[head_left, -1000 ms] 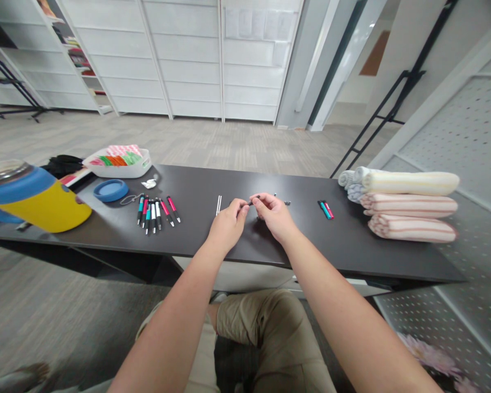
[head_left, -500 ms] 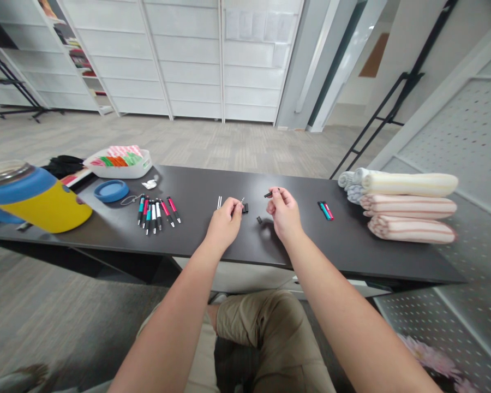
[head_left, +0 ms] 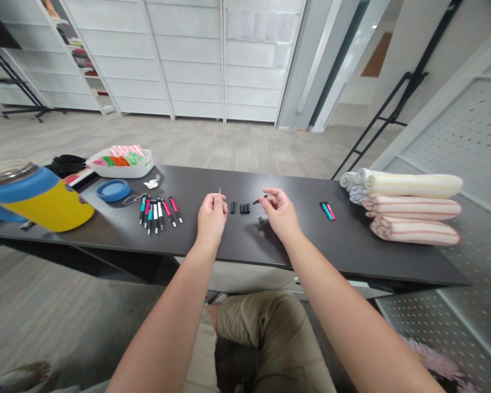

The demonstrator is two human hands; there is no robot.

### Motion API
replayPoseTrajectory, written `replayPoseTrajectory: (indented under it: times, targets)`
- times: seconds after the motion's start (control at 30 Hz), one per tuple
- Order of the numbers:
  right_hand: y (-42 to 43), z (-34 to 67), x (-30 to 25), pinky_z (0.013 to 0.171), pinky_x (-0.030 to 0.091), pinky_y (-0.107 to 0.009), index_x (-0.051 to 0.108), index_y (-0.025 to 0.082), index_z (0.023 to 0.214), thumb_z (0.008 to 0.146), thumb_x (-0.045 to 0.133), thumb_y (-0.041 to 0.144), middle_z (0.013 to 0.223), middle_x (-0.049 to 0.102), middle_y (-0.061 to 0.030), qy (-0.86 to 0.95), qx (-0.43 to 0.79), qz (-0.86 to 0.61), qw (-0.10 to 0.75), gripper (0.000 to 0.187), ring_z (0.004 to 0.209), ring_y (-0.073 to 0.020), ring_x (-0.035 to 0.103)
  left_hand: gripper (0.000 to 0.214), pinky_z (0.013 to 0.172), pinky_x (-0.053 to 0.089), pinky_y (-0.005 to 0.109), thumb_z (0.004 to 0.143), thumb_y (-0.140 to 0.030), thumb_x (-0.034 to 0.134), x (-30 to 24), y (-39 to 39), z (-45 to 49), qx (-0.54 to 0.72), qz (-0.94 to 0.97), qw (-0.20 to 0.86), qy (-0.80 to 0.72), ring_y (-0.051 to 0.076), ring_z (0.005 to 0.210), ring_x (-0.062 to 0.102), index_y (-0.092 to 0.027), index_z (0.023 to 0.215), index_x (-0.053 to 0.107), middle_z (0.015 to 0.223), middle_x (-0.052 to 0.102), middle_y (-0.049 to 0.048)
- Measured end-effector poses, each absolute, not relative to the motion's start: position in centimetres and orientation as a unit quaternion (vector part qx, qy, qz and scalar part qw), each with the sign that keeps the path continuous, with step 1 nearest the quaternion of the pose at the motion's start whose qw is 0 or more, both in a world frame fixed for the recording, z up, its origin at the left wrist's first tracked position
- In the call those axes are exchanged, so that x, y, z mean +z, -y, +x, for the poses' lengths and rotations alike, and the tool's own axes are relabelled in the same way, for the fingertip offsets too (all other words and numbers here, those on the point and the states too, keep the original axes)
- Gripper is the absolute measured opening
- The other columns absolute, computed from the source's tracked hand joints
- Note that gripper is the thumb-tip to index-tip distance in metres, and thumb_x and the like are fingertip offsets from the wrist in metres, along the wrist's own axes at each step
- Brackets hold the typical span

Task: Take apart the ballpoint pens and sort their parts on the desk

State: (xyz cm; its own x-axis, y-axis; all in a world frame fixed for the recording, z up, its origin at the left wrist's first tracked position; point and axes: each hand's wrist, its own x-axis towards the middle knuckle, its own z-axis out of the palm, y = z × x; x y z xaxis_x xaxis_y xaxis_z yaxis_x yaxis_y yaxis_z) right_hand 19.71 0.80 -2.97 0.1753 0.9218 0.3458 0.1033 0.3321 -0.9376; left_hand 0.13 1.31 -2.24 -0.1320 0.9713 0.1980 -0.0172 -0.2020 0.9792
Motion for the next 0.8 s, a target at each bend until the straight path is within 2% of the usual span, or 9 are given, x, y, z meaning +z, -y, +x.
replayPoseTrajectory:
  times: [0.1,0.27,0.4,0.6,0.8]
  targets:
    - [-0.5,19.5,-3.0,0.062,0.042,-0.028,0.062,0.021,0.112,0.086,0.076,0.05,0.082,0.071,-0.0009,0.576,0.316,-0.483,0.579,0.041,0.063,-0.0137,0.053,0.018,0.042,0.026,0.02,0.1,-0.039,0.049,-2.1,-1.5,-0.1,0.628,0.448,0.466,-0.434,0.007,0.045,0.038,-0.022,0.097,0.055,0.066,0.048,-0.006]
    - [0.0,19.1,-2.8,0.065,0.043,-0.031,0.072,0.022,0.102,0.089,0.073,0.052,0.079,0.072,-0.0018,0.627,0.268,-0.522,0.514,0.033,0.064,-0.015,0.056,0.019,0.041,0.026,0.019,0.1,-0.04,0.049,-2.1,-1.3,-0.3,0.628,0.449,0.471,-0.427,0.007,0.044,0.038,-0.022,0.098,0.055,0.067,0.049,-0.0059]
    - [0.0,19.1,-2.9,0.065,0.046,-0.031,0.075,0.022,0.103,0.092,0.069,0.052,0.082,0.075,-0.0027,0.632,0.281,-0.515,0.507,0.032,0.064,-0.0155,0.059,0.02,0.041,0.026,0.019,0.1,-0.041,0.049,-2.3,-1.0,-0.3,0.608,0.466,0.479,-0.428,0.006,0.043,0.036,-0.022,0.098,0.055,0.067,0.051,-0.0063]
    - [0.0,18.8,-3.0,0.067,0.051,-0.03,0.074,0.023,0.11,0.098,0.06,0.049,0.101,0.079,-0.0053,0.644,0.298,-0.485,0.511,0.032,0.068,-0.0151,0.065,0.025,0.039,0.031,0.02,0.102,-0.046,0.047,-3.0,-1.1,-0.5,0.583,0.496,0.459,-0.451,0.006,0.039,0.036,-0.022,0.099,0.055,0.079,0.069,-0.002]
    - [0.6,18.0,-3.1,0.065,0.052,-0.03,0.078,0.023,0.104,0.094,0.067,0.049,0.08,0.077,-0.0028,0.652,0.258,-0.504,0.504,0.03,0.065,-0.0175,0.068,0.025,0.038,0.034,0.022,0.102,-0.045,0.047,-3.4,-1.1,-0.7,0.569,0.497,0.469,-0.458,0.006,0.036,0.038,-0.022,0.096,0.054,0.092,0.078,0.0029]
